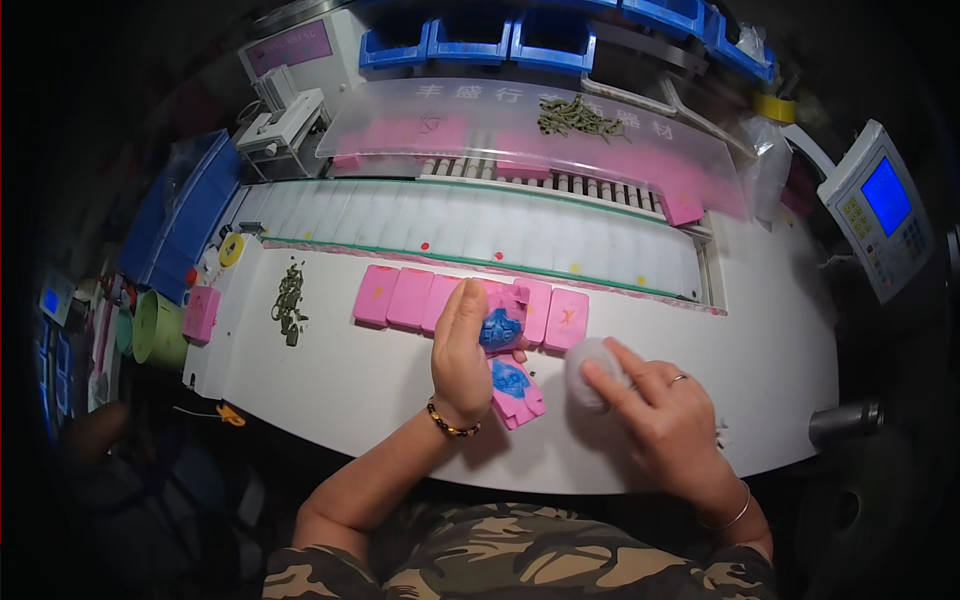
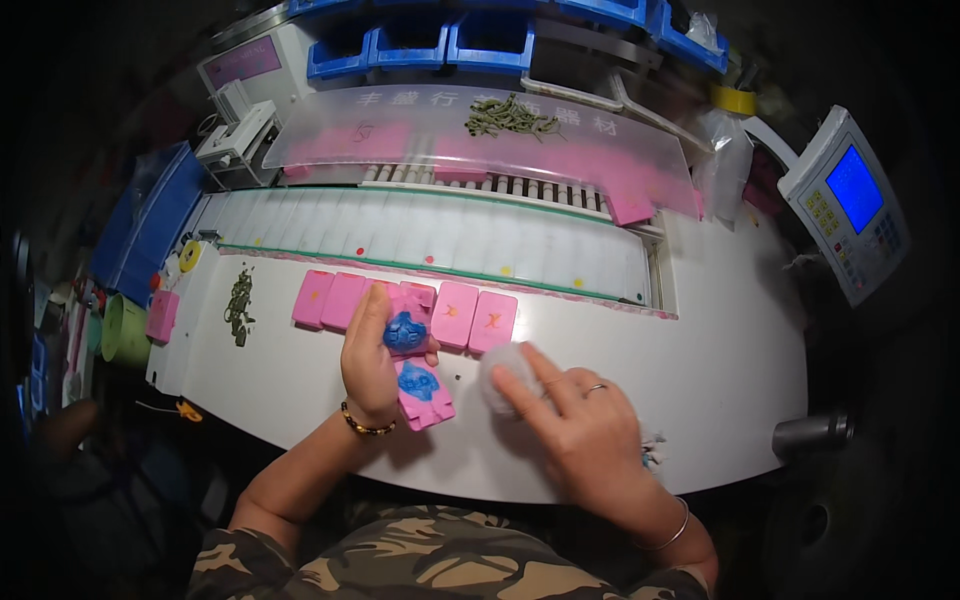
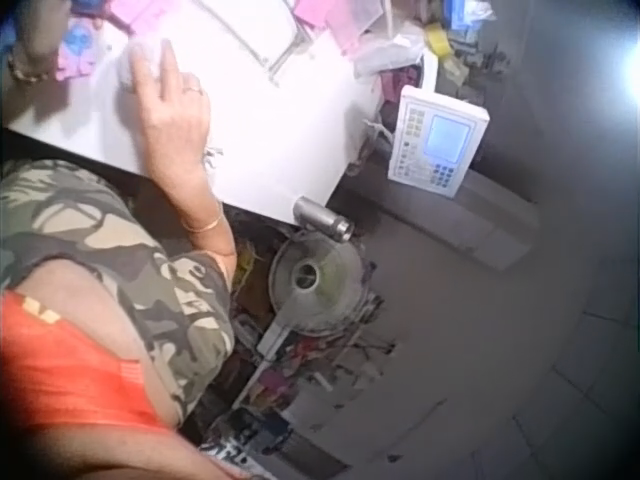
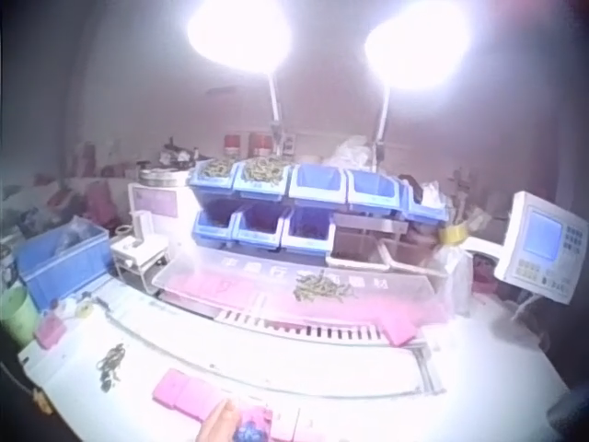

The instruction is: Insert small decorative metal findings into pink silicone molds.

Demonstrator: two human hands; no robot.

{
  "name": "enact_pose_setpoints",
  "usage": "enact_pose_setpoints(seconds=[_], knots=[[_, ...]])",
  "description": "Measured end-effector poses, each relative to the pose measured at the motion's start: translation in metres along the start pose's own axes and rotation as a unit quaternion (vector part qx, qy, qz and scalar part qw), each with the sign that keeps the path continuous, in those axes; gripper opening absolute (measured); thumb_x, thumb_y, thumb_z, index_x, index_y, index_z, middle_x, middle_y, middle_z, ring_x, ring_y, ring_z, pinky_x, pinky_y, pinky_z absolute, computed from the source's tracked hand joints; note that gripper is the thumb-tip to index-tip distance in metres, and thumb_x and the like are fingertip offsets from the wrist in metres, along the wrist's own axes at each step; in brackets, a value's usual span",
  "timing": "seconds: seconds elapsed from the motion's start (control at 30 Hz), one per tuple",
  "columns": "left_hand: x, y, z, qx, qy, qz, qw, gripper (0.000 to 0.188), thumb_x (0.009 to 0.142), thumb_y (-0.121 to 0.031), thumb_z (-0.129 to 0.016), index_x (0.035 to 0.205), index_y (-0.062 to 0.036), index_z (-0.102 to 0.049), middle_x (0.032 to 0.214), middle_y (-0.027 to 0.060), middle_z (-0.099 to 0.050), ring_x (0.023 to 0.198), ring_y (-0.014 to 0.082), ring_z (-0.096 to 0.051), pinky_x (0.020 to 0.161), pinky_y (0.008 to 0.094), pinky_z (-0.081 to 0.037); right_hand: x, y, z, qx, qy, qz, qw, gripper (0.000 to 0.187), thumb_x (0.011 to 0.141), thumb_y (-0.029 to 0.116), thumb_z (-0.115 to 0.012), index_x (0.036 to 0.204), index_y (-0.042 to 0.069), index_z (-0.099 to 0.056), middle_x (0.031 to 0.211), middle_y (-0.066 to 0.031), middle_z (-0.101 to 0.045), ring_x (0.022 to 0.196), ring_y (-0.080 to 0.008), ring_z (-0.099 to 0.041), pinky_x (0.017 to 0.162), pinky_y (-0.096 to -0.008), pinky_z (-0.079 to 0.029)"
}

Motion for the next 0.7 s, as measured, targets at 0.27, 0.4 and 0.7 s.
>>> enact_pose_setpoints(seconds=[0.27, 0.4, 0.7], knots=[[-0.014, 0.018, -0.022, -0.064, 0.133, 0.151, 0.977, 0.040, 0.104, -0.041, -0.037, 0.097, -0.0038, -0.051, 0.069, 0.0123, -0.061, 0.057, 0.0207, -0.063, 0.054, 0.0298, -0.053, -0.014, -0.030, -0.012, -0.067, -0.026, -0.171, 0.983, 0.053, 0.072, 0.000, -0.069, 0.124, 0.006, -0.061, 0.129, -0.0150, -0.058, 0.100, -0.0316, -0.059, 0.082, -0.0398, -0.046], [-0.035, 0.028, -0.038, -0.071, 0.154, 0.167, 0.971, 0.034, 0.101, -0.036, -0.050, 0.089, -0.0048, -0.050, 0.077, 0.0039, -0.059, 0.065, 0.0091, -0.061, 0.057, 0.0258, -0.053, -0.012, -0.012, -0.024, 0.345, -0.099, -0.186, 0.915, 0.043, 0.078, 0.007, -0.074, 0.119, 0.002, -0.061, 0.118, -0.0139, -0.061, 0.099, -0.0283, -0.061, 0.085, -0.0347, -0.047], [-0.053, 0.026, -0.031, 0.040, 0.233, 0.065, 0.970, 0.015, 0.094, -0.008, -0.063, 0.105, -0.0007, -0.057, 0.103, 0.0036, -0.056, 0.094, 0.0084, -0.056, 0.081, 0.0232, -0.049, -0.027, -0.005, -0.060, 0.581, -0.245, -0.256, 0.733, 0.017, 0.082, -0.004, -0.070, 0.094, 0.000, -0.059, 0.094, -0.0056, -0.056, 0.084, -0.0101, -0.055, 0.076, -0.0224, -0.045]])
Point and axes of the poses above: each hand's wrist, its own x-axis towards the middle knuckle, its own z-axis out of the back of the hand, y = z × x, the point moved 4 cm from there along x, towards the middle knuckle
